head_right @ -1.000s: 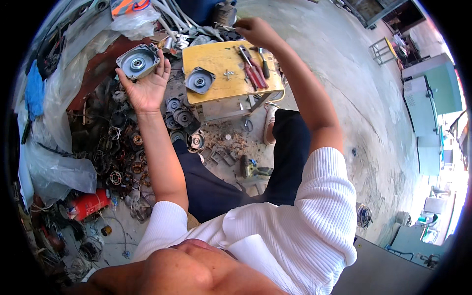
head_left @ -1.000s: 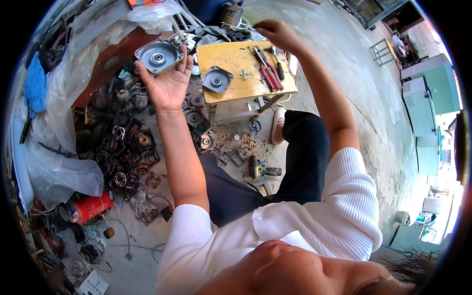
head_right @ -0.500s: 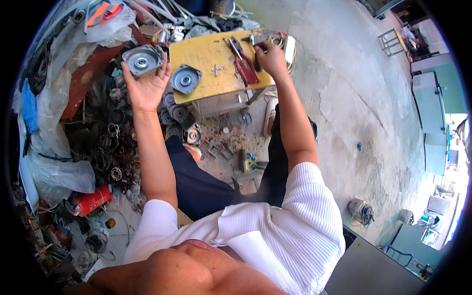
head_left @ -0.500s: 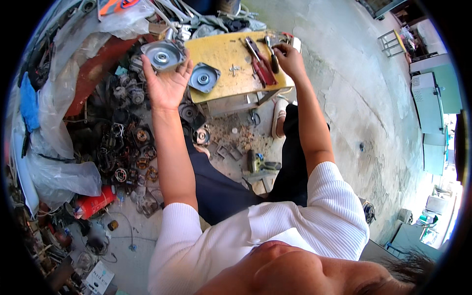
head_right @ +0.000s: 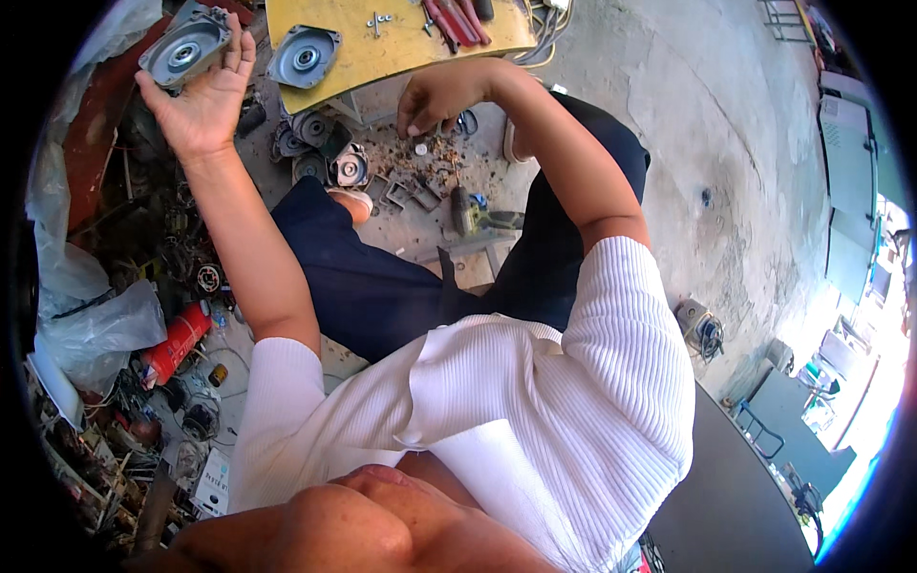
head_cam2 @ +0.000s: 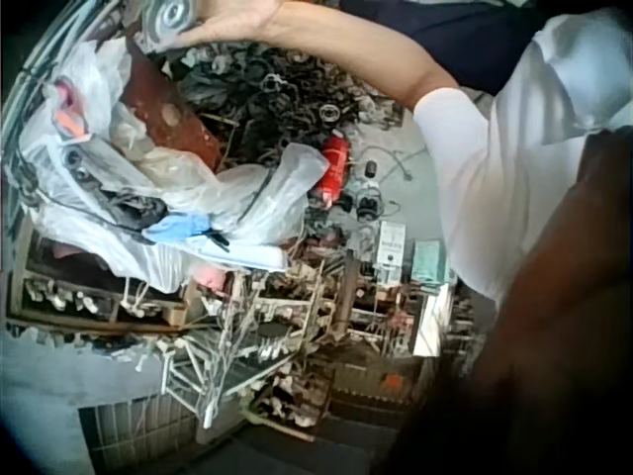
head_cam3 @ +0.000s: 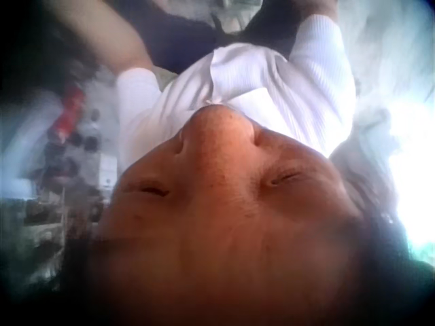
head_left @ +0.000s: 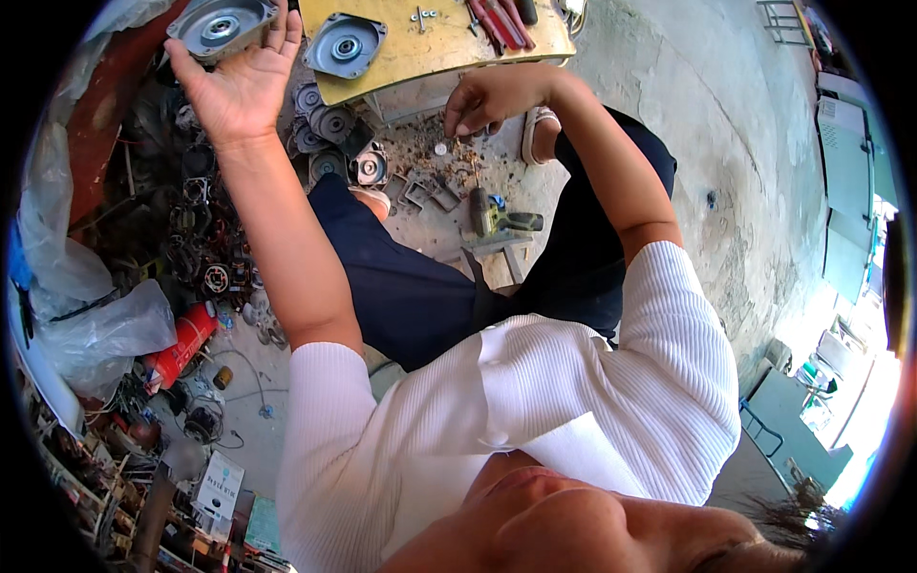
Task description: The person disassembles a small electric motor housing by hand, then uses a screwdriver to loosen internal components.
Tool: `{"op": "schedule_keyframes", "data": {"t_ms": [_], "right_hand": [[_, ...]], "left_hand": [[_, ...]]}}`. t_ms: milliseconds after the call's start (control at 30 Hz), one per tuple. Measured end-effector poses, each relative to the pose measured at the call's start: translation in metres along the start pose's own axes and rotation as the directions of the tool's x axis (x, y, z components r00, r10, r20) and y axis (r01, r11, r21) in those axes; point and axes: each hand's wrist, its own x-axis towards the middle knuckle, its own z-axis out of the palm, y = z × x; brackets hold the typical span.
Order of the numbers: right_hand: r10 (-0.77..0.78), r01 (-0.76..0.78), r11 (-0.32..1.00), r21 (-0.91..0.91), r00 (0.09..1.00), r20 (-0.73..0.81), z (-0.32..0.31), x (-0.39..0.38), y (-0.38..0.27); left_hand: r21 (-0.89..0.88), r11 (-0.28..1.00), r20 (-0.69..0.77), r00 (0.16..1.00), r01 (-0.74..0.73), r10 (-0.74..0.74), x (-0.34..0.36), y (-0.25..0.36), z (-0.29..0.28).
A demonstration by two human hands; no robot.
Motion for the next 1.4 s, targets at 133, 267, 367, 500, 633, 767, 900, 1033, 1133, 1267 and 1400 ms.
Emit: {"op": "schedule_keyframes", "data": {"t_ms": [133,267,367,500,633,767,900,1033,1133,1267,1400], "right_hand": [[0.097,-0.096,0.995,-0.017,0.981,0.169,0.031,0.042,0.031],[0.250,-0.180,0.939,-0.293,0.942,0.225,0.078,0.087,0.051],[0.259,-0.093,0.709,-0.699,0.957,0.135,0.147,0.149,0.130],[0.368,-0.091,0.698,-0.711,0.897,0.246,0.161,0.148,0.177],[0.408,-0.396,0.620,-0.677,0.900,-0.153,0.123,0.111,0.203],[0.448,-0.543,0.678,-0.495,0.840,-0.306,0.086,0.106,0.252],[0.503,-0.647,0.702,-0.298,0.746,-0.436,0.044,0.124,0.319],[0.555,-0.674,0.724,0.149,0.440,-0.706,0.009,0.098,0.364],[0.557,-0.572,0.763,0.300,0.348,-0.754,-0.007,0.102,0.345],[0.679,-0.644,0.674,0.363,0.345,-0.648,-0.040,0.110,0.360],[0.725,-0.639,0.648,0.415,0.351,-0.593,-0.050,0.123,0.367]], "left_hand": [[-0.146,0.982,0.126,0.987,0.121,-0.102,-0.007,0.005,0.003],[-0.048,0.996,0.077,0.994,0.081,-0.077,-0.007,0.005,0.000],[0.226,0.972,-0.040,0.997,-0.055,0.066,-0.003,-0.002,0.004],[0.036,0.999,-0.061,0.998,-0.015,0.017,0.000,0.004,-0.003],[0.031,0.999,-0.093,0.996,-0.017,0.020,0.001,0.002,-0.007],[0.068,0.997,-0.111,0.993,-0.033,0.040,0.003,-0.004,0.006],[0.025,1.000,-0.118,0.993,-0.018,0.021,0.005,-0.008,0.003],[-0.042,0.999,-0.159,0.986,0.033,-0.040,0.011,-0.019,0.003],[-0.041,0.999,-0.197,0.980,0.017,-0.025,0.006,-0.019,0.008],[-0.090,0.994,-0.151,0.986,0.061,-0.074,0.021,-0.026,0.016],[-0.117,0.990,-0.140,0.986,0.079,-0.095,0.040,-0.029,0.011]]}}
